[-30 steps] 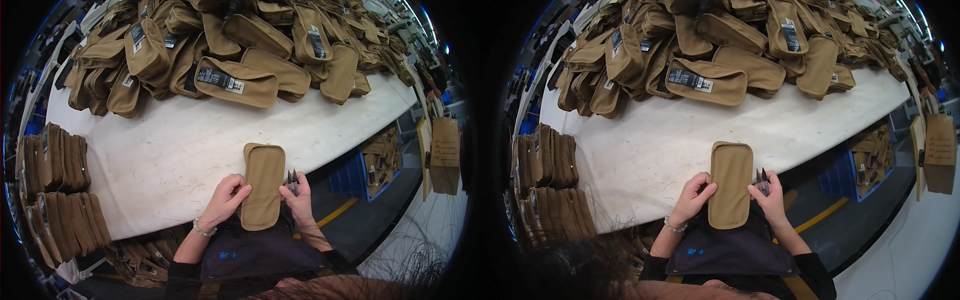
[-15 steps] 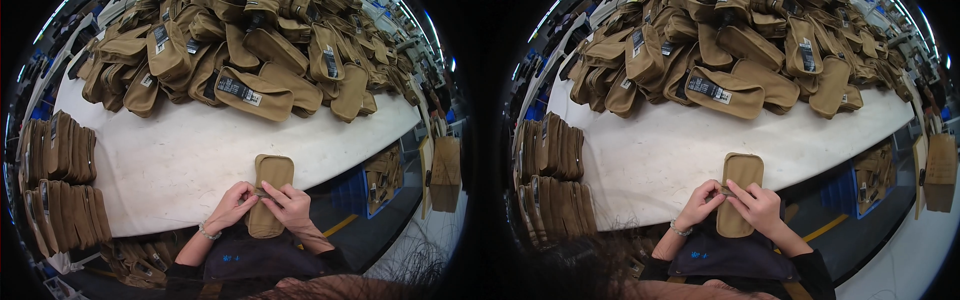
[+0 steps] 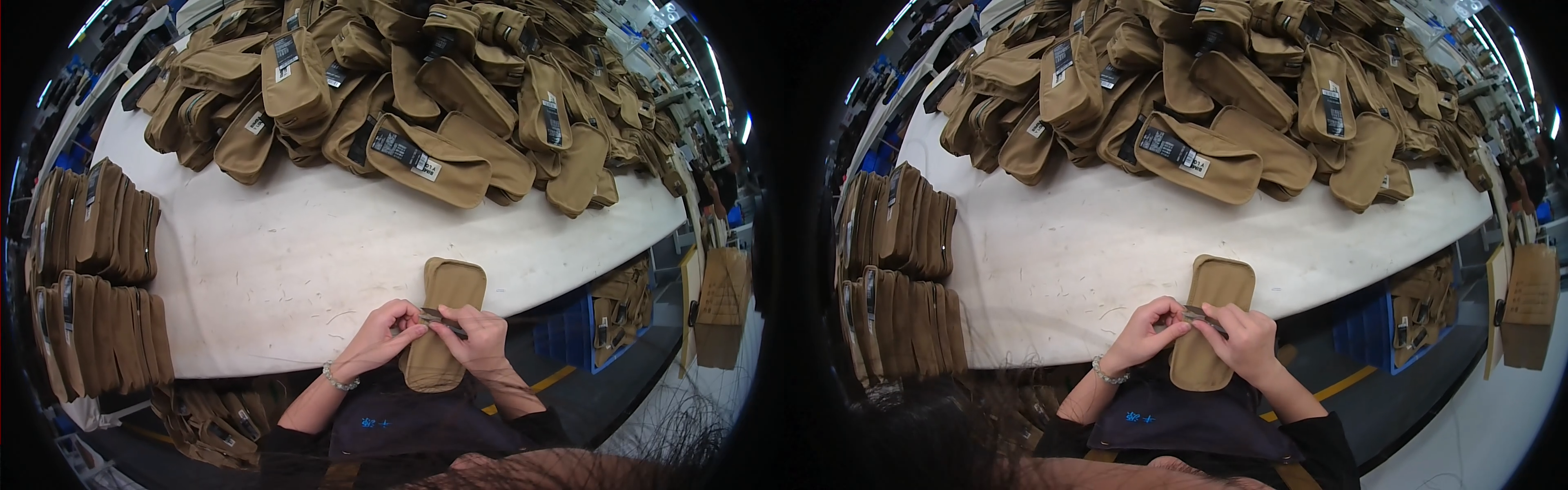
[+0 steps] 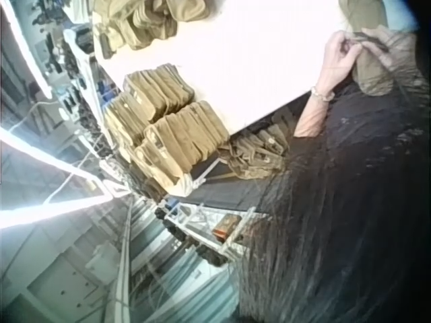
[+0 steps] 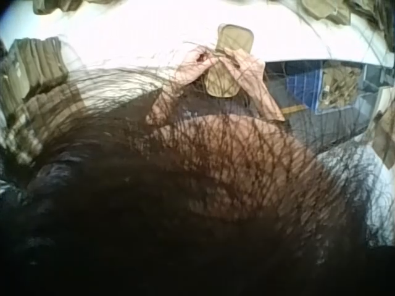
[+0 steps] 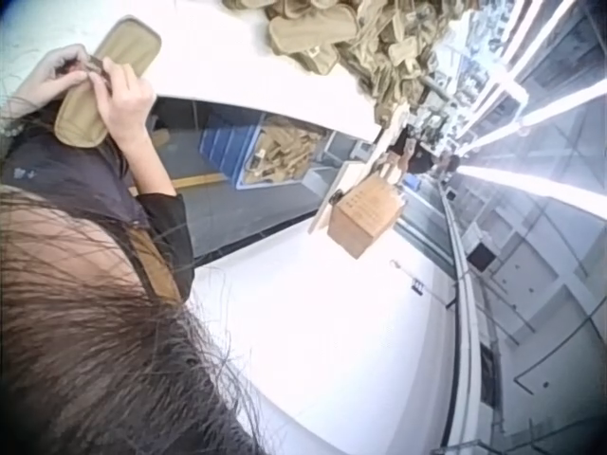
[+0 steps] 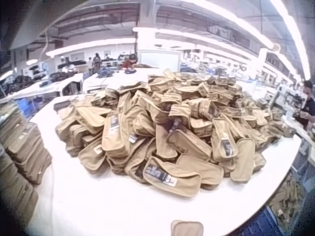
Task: The recorder uses thread snips to trim loose threads from small tan leather pouches at a workshop table, then stacks them.
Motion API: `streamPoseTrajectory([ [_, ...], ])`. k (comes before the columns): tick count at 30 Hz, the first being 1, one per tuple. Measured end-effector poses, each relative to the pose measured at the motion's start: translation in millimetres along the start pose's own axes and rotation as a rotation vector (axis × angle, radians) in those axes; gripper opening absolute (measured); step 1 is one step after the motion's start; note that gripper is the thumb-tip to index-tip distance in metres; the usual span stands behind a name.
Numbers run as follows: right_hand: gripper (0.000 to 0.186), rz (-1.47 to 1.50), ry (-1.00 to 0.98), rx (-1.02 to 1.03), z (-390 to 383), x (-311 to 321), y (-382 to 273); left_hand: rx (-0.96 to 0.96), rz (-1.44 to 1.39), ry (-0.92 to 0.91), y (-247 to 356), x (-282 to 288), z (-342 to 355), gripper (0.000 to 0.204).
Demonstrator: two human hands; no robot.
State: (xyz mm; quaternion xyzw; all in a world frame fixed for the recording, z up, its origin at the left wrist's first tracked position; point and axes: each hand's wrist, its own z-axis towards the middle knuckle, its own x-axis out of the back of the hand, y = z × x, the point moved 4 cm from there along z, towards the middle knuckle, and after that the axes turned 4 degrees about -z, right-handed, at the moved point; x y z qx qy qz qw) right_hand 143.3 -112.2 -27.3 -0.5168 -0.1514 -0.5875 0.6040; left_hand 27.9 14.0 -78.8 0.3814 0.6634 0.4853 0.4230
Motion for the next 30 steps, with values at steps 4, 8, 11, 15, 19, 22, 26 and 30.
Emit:
streamPoseTrajectory([
  [4,0.024,0.025,-0.015,-0.023,0.7,0.9,0.4,0.032,-0.035,0.01,-3.0,-0.2,-0.4,0.015],
  [8,0.023,0.082,-0.012,-0.056,-1.6,-3.4,6.1,0.045,-0.049,0.007,-5.1,0.0,0.6,0.015],
  [11,0.023,0.145,-0.018,-0.102,-2.9,-6.6,10.7,0.049,-0.013,-0.006,-4.2,0.6,0.9,0.012],
  [15,0.022,0.138,-0.014,-0.088,-1.7,-7.3,9.8,0.031,0.009,0.007,-2.4,0.5,1.1,0.011],
  [19,0.021,0.088,-0.012,-0.061,0.1,-6.0,6.5,0.014,0.032,0.019,1.8,-0.3,0.8,0.012],
  [22,0.021,0.095,-0.01,-0.059,0.2,-7.2,8.4,0.025,0.05,0.023,0.6,-0.2,1.1,0.014],
  [26,0.021,0.114,-0.016,-0.066,0.4,-5.1,8.0,0.023,0.078,0.031,2.3,-0.6,-0.1,0.016],
  [30,0.02,0.209,-0.064,-0.097,-4.2,-8.5,15.5,0.01,0.071,0.028,0.7,0.4,0.1,0.015],
])
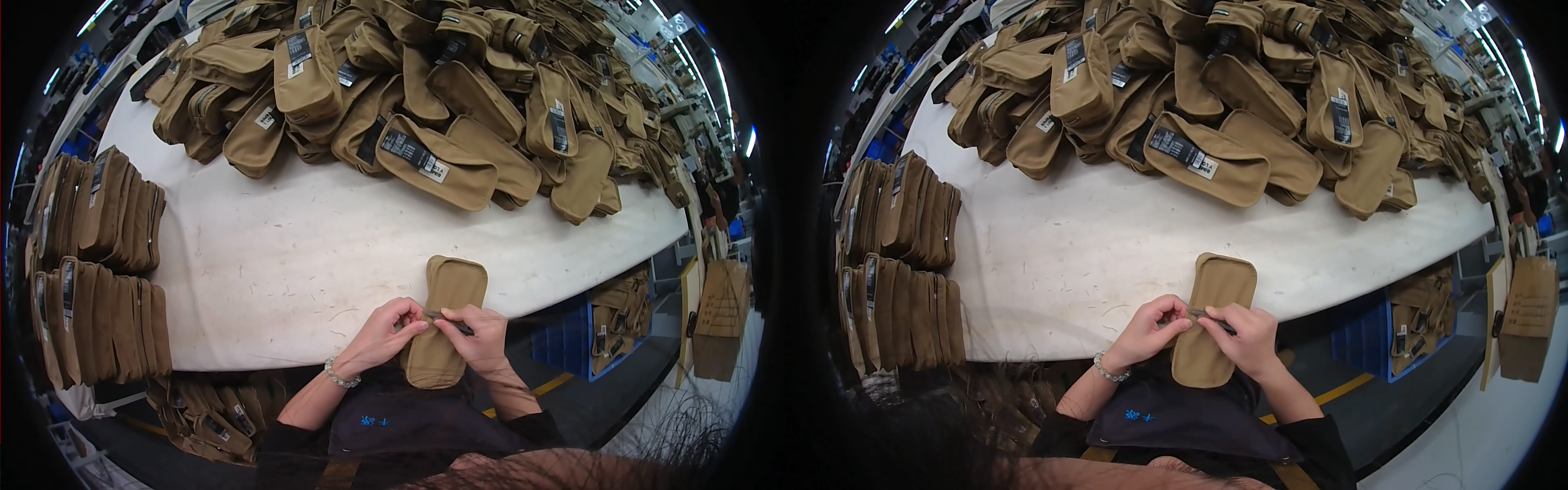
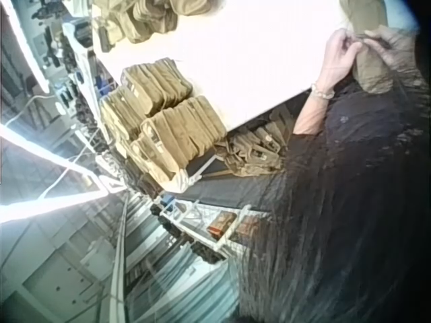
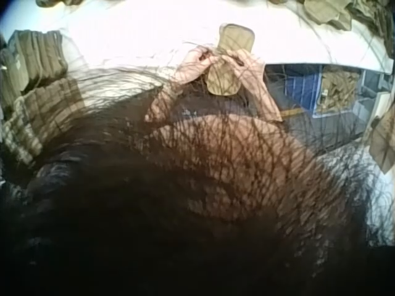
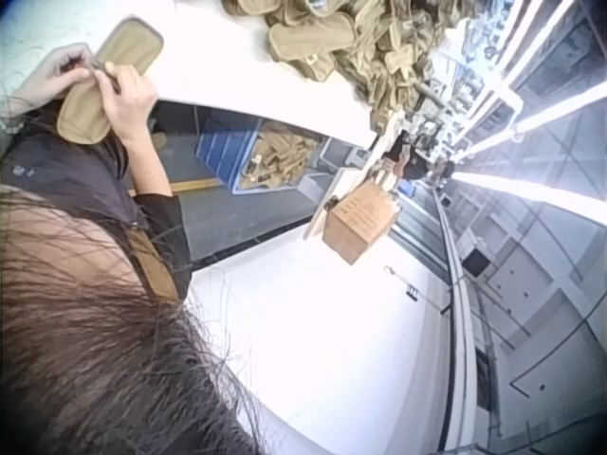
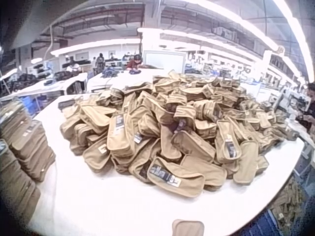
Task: The recorder uses thread snips to trim loose threads from small tan leather pouches at a workshop table, then stacks them.
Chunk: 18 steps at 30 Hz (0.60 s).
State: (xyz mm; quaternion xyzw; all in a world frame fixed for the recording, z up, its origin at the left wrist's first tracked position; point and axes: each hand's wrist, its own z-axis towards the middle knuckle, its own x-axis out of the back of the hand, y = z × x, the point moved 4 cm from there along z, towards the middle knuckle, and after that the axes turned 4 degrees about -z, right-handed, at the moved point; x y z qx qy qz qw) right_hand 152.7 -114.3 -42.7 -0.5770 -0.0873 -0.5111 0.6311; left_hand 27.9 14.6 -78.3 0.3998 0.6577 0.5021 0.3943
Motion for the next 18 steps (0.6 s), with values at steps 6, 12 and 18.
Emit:
streamPoseTrajectory([
  [6,0.016,0.596,0.037,-0.405,-9.8,0.4,19.7,0.038,-0.062,0.054,-1.6,5.2,8.0,0.014],
  [12,0.022,0.368,0.006,-0.276,-0.8,4.5,3.2,-0.161,0.053,0.176,21.0,24.9,5.2,0.016],
  [18,0.029,0.132,0.039,-0.146,-2.0,9.7,-6.2,-0.237,0.38,-0.127,35.7,30.8,-6.9,0.012],
])
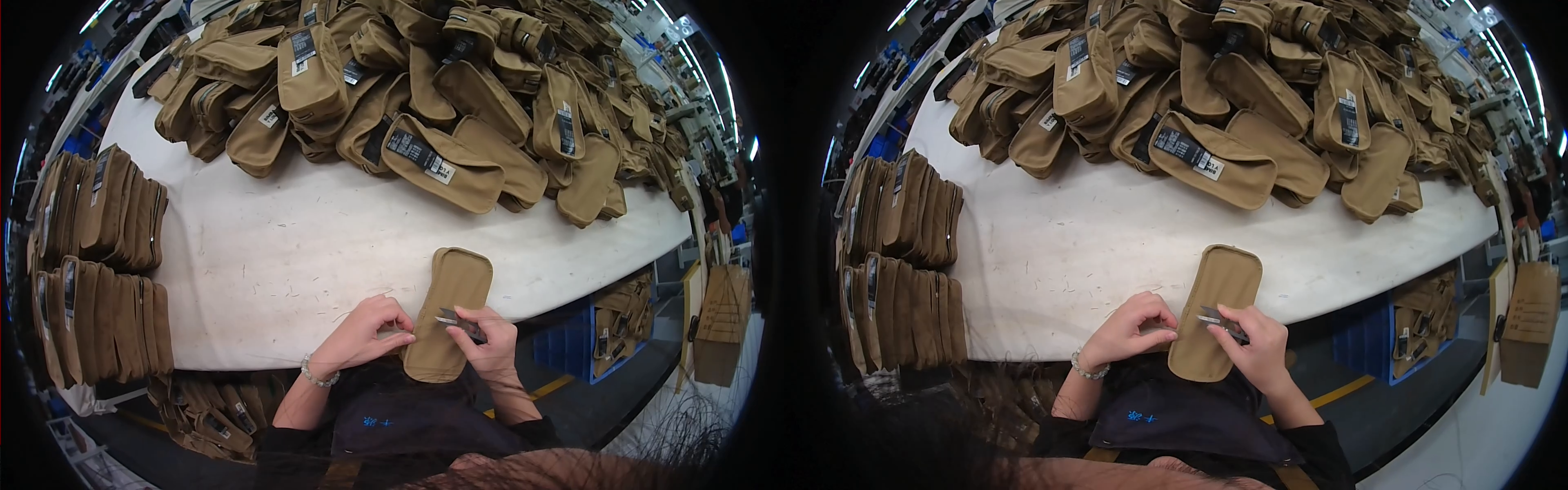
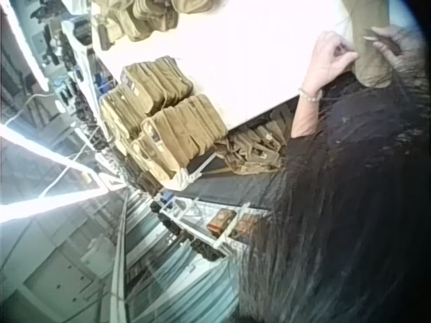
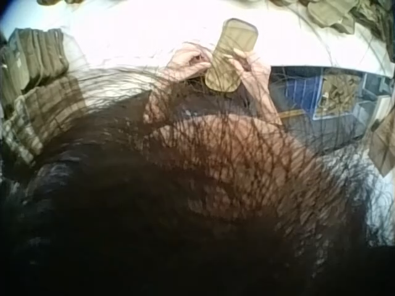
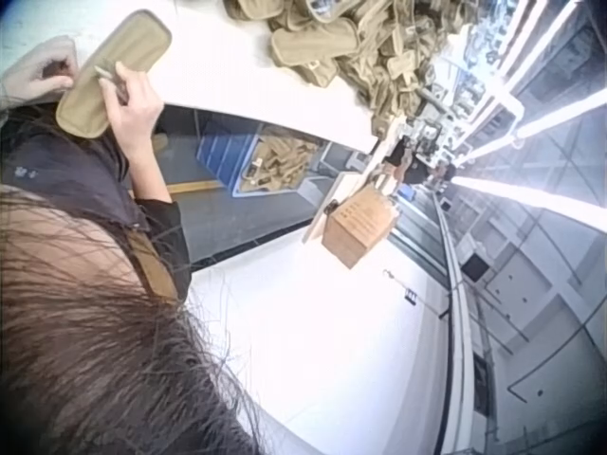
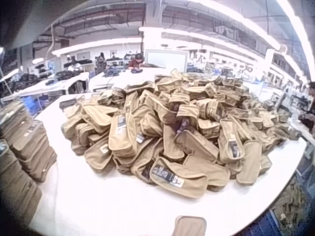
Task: The recorder uses thread snips to trim loose threads from small tan leather pouches at a workshop table, then stacks them.
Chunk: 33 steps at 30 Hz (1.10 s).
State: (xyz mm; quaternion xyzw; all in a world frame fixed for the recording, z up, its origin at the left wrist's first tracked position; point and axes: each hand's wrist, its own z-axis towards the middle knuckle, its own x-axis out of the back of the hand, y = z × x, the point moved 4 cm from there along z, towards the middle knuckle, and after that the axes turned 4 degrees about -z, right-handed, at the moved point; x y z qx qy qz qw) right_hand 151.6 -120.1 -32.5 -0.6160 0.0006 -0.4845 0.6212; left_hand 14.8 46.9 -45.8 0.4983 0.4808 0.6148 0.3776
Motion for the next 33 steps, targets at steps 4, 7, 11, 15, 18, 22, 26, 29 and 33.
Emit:
streamPoseTrajectory([
  [4,0.028,-0.086,-0.043,0.07,-2.0,5.6,-15.2,0.0,0.008,0.006,-3.4,-1.2,-5.1,0.011],
  [7,0.028,-0.151,-0.097,0.121,-7.9,-0.7,-15.6,-0.004,0.041,0.024,-0.5,-0.7,-5.8,0.011],
  [11,0.028,-0.253,-0.058,0.23,-11.4,-7.4,-17.0,0.052,0.029,0.039,9.0,-3.5,-5.9,0.011],
  [15,0.028,-0.324,-0.029,0.28,-11.0,-8.5,-23.5,0.015,0.072,-0.008,5.1,-5.9,-11.1,0.016],
  [18,0.028,-0.314,-0.031,0.306,-10.5,-11.1,-26.5,0.026,0.042,0.034,4.0,-6.5,-14.4,0.016],
  [22,0.027,-0.32,-0.019,0.302,-10.2,-14.4,-24.0,0.063,-0.031,0.076,11.5,-9.2,-16.7,0.011],
  [26,0.025,-0.303,-0.017,0.274,-10.2,-16.9,-21.4,0.09,-0.09,0.116,12.0,-17.5,-19.0,0.012],
  [29,0.024,-0.284,0.004,0.251,-11.1,-18.4,-17.8,0.069,-0.046,0.136,14.6,-19.8,-18.2,0.012],
  [33,0.023,-0.269,-0.002,0.25,-12.0,-20.2,-16.2,-0.018,0.011,0.129,14.1,-21.4,-17.8,0.008],
])
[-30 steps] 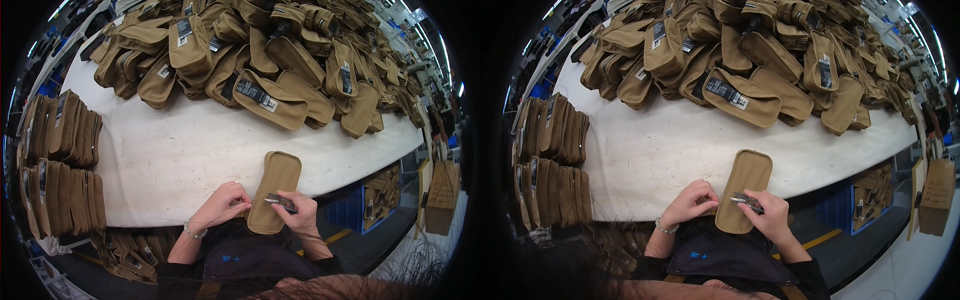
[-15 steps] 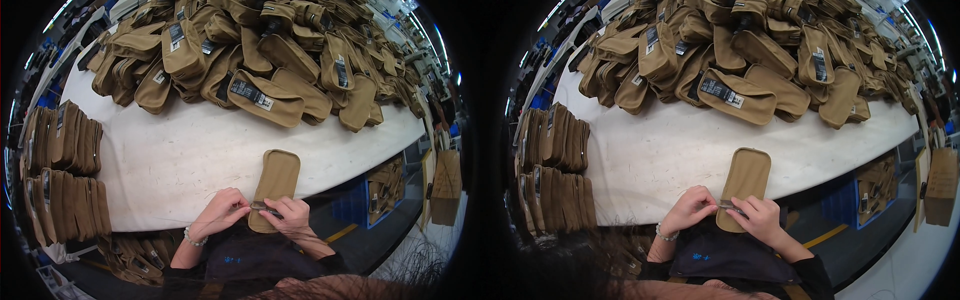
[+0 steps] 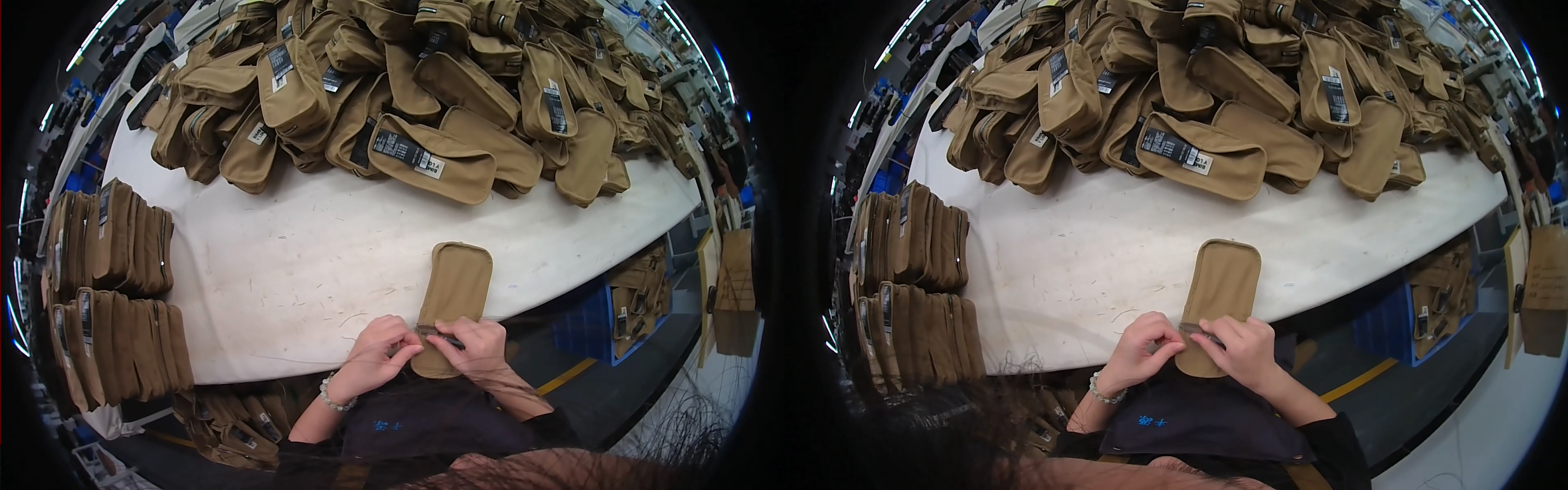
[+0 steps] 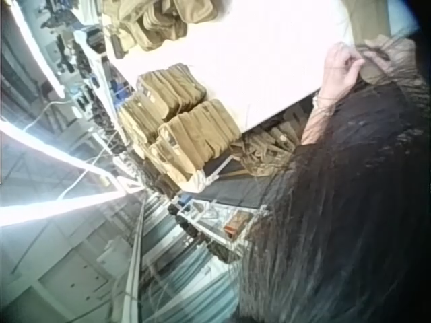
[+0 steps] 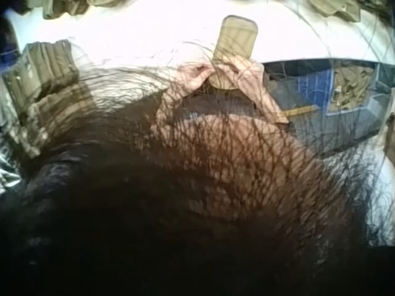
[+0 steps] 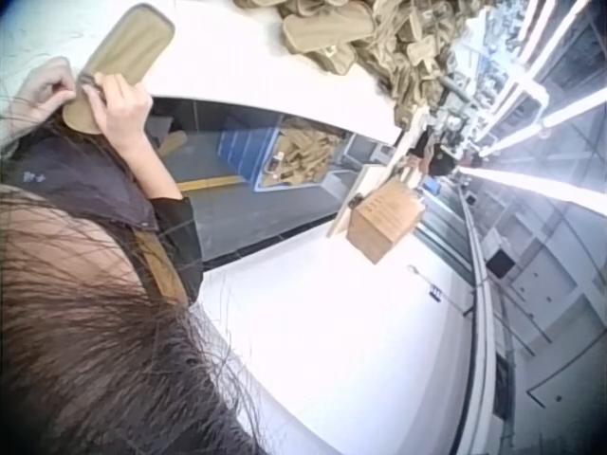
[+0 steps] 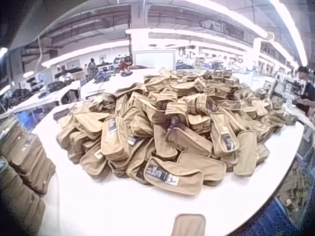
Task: The recorder uses thread snips to trim loose threads from small tan leather pouches at a workshop table, then stacks them.
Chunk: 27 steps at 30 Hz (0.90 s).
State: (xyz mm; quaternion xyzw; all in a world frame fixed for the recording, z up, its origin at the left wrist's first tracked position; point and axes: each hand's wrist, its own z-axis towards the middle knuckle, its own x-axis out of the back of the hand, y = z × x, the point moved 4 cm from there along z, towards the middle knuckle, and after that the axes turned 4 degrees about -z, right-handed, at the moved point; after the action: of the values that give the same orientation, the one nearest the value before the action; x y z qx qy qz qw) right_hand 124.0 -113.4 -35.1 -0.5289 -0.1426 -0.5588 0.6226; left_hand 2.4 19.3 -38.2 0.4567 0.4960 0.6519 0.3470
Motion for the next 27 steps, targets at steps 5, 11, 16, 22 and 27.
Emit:
streamPoseTrajectory([
  [5,0.02,0.096,0.029,0.001,-5.2,-1.0,8.4,0.034,0.184,0.187,3.6,23.5,-3.8,0.008],
  [11,0.025,0.591,0.235,-0.321,-26.6,4.9,36.6,0.154,0.988,0.53,-0.7,60.8,-10.2,0.014],
  [16,0.027,0.881,0.271,-0.544,-31.7,7.7,51.7,0.088,0.824,0.449,-4.4,44.3,-7.0,0.018],
  [22,0.033,0.784,0.204,-0.659,-31.9,-2.4,43.2,0.054,0.353,0.06,-1.5,7.0,0.1,0.024],
  [27,0.031,0.737,0.155,-0.657,-30.2,-10.1,37.8,-0.022,0.342,0.004,0.9,-13.4,2.7,0.031],
])
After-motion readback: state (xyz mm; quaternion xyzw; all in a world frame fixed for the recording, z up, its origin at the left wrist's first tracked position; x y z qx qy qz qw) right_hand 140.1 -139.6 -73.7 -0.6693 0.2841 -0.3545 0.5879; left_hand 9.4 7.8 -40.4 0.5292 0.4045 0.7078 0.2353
